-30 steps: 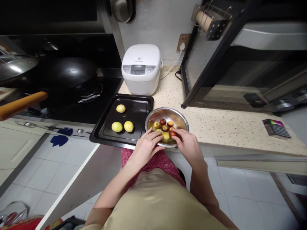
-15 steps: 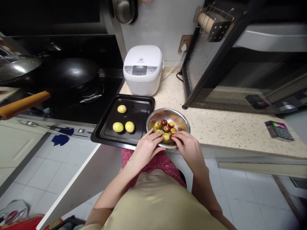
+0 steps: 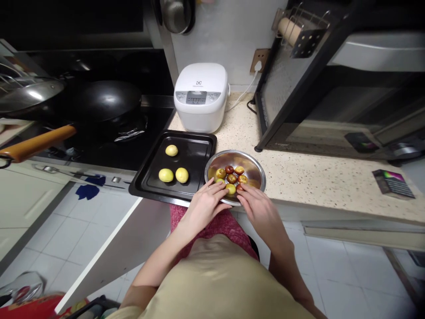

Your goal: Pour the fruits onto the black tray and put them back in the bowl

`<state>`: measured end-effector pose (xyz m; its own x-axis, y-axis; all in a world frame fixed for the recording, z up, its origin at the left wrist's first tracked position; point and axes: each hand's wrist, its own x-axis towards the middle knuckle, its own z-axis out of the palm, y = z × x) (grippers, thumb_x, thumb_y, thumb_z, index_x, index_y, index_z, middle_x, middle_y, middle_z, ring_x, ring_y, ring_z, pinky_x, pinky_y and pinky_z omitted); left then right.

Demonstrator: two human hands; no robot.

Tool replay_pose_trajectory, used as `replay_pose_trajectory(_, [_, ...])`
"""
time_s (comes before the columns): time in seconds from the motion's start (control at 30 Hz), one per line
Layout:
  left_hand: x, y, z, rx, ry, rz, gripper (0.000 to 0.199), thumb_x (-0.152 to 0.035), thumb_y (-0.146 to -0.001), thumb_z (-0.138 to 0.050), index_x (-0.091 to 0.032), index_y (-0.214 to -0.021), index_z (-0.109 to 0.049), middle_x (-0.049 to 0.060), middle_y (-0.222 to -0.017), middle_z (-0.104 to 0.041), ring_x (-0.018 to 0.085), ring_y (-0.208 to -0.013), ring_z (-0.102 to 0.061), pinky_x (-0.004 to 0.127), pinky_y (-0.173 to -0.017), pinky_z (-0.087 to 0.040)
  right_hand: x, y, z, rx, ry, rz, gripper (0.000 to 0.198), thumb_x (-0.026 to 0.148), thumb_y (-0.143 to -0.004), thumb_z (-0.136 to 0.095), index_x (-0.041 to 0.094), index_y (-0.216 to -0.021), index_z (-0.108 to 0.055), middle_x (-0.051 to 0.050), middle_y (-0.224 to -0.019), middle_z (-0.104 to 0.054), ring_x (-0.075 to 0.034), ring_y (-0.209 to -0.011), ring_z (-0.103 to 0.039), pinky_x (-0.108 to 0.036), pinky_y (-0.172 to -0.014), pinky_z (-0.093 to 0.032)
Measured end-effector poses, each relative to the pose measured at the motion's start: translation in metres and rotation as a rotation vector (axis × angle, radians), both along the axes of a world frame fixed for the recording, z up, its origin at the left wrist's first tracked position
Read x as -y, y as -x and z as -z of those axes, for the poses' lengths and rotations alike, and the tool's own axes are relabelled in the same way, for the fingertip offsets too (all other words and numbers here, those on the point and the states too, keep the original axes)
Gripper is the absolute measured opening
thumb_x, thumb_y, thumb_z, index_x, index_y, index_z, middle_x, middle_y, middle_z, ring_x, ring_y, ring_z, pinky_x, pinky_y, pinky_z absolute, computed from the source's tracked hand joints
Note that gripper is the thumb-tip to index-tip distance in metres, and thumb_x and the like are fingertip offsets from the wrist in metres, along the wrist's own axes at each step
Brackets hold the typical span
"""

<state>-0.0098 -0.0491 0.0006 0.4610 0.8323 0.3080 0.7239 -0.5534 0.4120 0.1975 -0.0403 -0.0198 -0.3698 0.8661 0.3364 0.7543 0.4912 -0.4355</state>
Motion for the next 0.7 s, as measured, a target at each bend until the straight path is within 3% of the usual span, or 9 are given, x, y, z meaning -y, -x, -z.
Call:
replay_pose_trajectory(0.23, [-0.006, 0.017, -0.01, 0.031, 0.026, 0.004, 0.046, -0.042, -0.096, -0.069, -0.018, -0.134, -0.066, 0.013, -0.143, -0.067, 0.025, -0.141, -0.058, 0.047, -0.125, -0.043, -0.004, -0.006, -0.001, -0.081, -0.025, -0.009, 0.034, 0.034, -0.106, -0.048, 0.02, -0.124, -0.073, -0.013, -0.124, -0.076, -0.03, -0.117, -0.071, -0.051, -0.103, -0.057])
replay_pose_trajectory(0.5, [-0.019, 0.078, -0.004, -0.105, -0.095, -0.426, 0.034, -0.022, -0.1, -0.063, -0.017, -0.133, -0.066, 0.016, -0.148, -0.062, 0.031, -0.141, -0.058, 0.052, -0.117, -0.052, -0.003, 0.001, -0.007, -0.16, -0.06, -0.022, 0.031, 0.037, -0.105, -0.052, 0.022, -0.124, -0.072, -0.011, -0.122, -0.077, -0.03, -0.116, -0.071, -0.053, -0.102, -0.057])
replay_pose_trajectory(0.7, [-0.02, 0.094, 0.011, -0.167, -0.04, -0.499, 0.043, -0.008, -0.095, -0.062, -0.021, -0.136, -0.064, 0.014, -0.145, -0.064, 0.033, -0.127, -0.068, 0.046, -0.096, -0.065, -0.004, 0.004, -0.008, -0.162, -0.084, -0.021, 0.029, 0.036, -0.105, -0.053, 0.021, -0.122, -0.072, -0.011, -0.122, -0.077, -0.029, -0.114, -0.072, -0.051, -0.102, -0.056])
